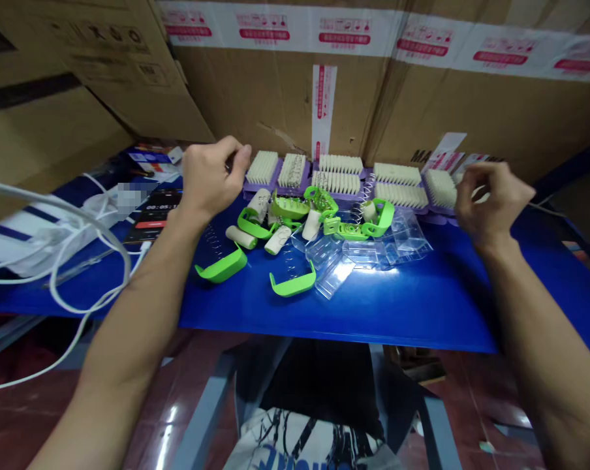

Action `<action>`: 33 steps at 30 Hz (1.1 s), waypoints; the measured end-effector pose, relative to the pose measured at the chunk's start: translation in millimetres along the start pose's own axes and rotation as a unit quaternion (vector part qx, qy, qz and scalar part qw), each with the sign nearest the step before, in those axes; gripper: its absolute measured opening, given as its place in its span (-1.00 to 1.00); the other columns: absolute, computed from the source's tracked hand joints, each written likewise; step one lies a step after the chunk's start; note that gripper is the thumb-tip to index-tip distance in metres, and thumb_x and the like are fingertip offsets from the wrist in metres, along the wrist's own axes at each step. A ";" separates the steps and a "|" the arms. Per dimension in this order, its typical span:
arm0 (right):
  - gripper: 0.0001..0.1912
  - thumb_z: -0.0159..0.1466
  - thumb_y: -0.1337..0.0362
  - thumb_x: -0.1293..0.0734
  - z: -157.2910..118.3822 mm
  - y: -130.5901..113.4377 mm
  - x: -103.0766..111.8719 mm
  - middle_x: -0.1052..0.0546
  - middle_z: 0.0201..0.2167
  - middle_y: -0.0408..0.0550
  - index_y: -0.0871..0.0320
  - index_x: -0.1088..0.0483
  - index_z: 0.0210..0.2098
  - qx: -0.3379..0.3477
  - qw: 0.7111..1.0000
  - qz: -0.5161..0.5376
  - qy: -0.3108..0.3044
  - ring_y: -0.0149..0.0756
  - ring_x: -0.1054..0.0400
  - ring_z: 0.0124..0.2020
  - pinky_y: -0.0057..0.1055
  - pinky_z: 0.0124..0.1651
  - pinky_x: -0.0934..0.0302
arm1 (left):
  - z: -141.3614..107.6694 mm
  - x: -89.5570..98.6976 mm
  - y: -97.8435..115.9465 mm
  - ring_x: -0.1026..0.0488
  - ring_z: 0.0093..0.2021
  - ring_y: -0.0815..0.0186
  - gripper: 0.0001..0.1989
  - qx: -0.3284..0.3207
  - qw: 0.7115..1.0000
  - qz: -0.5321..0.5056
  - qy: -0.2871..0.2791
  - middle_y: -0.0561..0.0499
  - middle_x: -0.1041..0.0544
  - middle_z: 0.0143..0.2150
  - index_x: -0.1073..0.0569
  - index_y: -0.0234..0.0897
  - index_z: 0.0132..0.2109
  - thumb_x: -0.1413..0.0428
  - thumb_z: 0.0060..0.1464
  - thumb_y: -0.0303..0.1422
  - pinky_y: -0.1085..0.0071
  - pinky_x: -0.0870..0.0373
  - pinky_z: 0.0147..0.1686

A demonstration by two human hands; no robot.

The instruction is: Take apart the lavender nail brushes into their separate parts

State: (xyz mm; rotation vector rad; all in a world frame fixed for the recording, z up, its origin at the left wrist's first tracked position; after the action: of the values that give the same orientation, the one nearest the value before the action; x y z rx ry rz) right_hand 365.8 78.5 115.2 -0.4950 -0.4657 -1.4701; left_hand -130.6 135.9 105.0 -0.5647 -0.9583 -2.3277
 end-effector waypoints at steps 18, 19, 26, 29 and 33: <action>-0.58 0.56 0.09 -0.19 -24.0 -61.6 27.4 -0.43 -0.52 -0.06 0.06 -0.30 -0.43 0.131 0.985 0.107 -0.038 -0.32 -0.16 -0.50 -0.27 -0.37 0.06 | -45.4 -45.9 128.6 -0.20 -0.62 0.34 -0.46 -0.338 0.916 0.215 0.024 0.08 -0.32 -0.64 -0.29 -0.21 -0.53 -0.06 0.50 -0.25 0.29 0.08 -0.46; -0.57 0.55 0.09 -0.19 -22.4 -56.0 28.4 -0.42 -0.54 -0.06 0.06 -0.28 -0.45 0.126 0.986 0.109 -0.031 -0.32 -0.17 -0.50 -0.28 -0.37 0.05 | -42.9 -41.5 125.0 -0.19 -0.61 0.34 -0.46 -0.326 0.919 0.219 0.031 0.08 -0.33 -0.63 -0.29 -0.21 -0.53 -0.06 0.51 -0.24 0.29 0.08 -0.45; -0.55 0.44 0.03 -0.23 -21.1 -29.8 22.8 -0.29 -0.66 -0.14 0.05 -0.30 -0.54 0.069 0.987 0.143 0.004 -0.36 -0.16 -0.59 -0.30 -0.41 0.00 | -40.2 -43.7 113.1 -0.12 -0.61 0.37 -0.46 -0.302 0.926 0.224 0.014 0.08 -0.30 -0.64 -0.30 -0.23 -0.52 -0.07 0.50 -0.23 0.31 0.07 -0.41; -0.57 0.46 0.03 -0.23 -21.3 -29.1 21.4 -0.39 -0.63 -0.10 0.06 -0.39 -0.49 0.056 0.986 0.157 -0.002 -0.33 -0.25 -0.57 -0.31 -0.37 -0.07 | -45.0 -49.6 121.4 -0.10 -0.63 0.38 -0.44 -0.322 0.922 0.213 0.012 0.09 -0.26 -0.66 -0.26 -0.23 -0.55 -0.08 0.49 -0.25 0.31 0.13 -0.43; -0.55 0.59 -0.01 -0.14 -22.1 -31.9 24.0 -0.59 -0.52 -0.02 0.07 -0.43 -0.30 0.049 0.979 0.196 0.009 -0.28 -0.40 -0.51 -0.30 -0.27 -0.20 | -47.3 -51.0 127.6 -0.15 -0.63 0.37 -0.45 -0.332 0.920 0.209 0.019 0.09 -0.28 -0.66 -0.27 -0.23 -0.56 -0.08 0.48 -0.26 0.30 0.14 -0.44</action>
State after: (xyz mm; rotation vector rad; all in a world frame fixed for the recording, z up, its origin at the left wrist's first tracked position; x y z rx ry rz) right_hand 335.1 45.0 112.1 -0.4654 -0.3981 -1.0665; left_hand -19.4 42.4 109.3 -0.8806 0.0211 -2.2079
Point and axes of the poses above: each hand's wrist, its own z-axis towards the middle knuckle, its own x-axis out of the back of the hand, y = z × x, the point moved 10 cm from there along z, towards the middle knuckle
